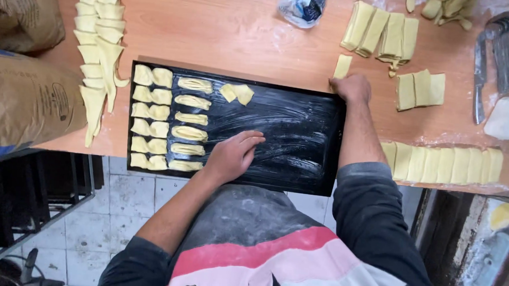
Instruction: The recorder shapes individual pieces of dough into twisted forms and arranges them on a black baking tray, occasionally using a knife to cut dough pieces.
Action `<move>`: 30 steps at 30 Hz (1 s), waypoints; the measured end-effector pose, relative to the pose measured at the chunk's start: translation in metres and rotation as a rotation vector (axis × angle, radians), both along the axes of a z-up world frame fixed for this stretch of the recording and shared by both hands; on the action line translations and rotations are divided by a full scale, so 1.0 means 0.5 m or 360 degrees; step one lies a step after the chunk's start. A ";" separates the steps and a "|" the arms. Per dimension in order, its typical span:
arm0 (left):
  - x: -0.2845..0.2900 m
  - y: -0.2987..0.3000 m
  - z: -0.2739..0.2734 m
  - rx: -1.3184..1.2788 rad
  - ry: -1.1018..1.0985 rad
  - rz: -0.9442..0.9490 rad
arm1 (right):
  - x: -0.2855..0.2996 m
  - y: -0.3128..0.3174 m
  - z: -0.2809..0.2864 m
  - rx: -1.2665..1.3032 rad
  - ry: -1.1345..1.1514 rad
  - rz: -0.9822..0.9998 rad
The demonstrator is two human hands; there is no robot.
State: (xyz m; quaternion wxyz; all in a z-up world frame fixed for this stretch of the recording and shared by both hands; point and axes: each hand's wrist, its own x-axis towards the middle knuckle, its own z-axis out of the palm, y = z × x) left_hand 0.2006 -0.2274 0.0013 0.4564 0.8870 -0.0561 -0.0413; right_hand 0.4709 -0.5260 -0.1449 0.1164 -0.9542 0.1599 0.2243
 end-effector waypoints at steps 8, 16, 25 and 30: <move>-0.057 0.018 -0.051 -0.0125 -0.0011 0.0096 | -0.032 0.001 0.043 0.0863 -0.0506 -0.0236; 0.074 0.040 0.049 -0.0116 -0.0821 0.0141 | -0.243 0.201 0.377 0.0876 -0.0032 0.1297; 0.024 0.080 -0.075 -0.0378 0.0239 -0.0011 | -0.349 0.269 0.295 0.1402 0.0362 0.0591; 0.006 0.103 -0.152 -0.0402 0.0318 0.0249 | -0.401 0.320 0.291 0.1556 -0.0455 0.0908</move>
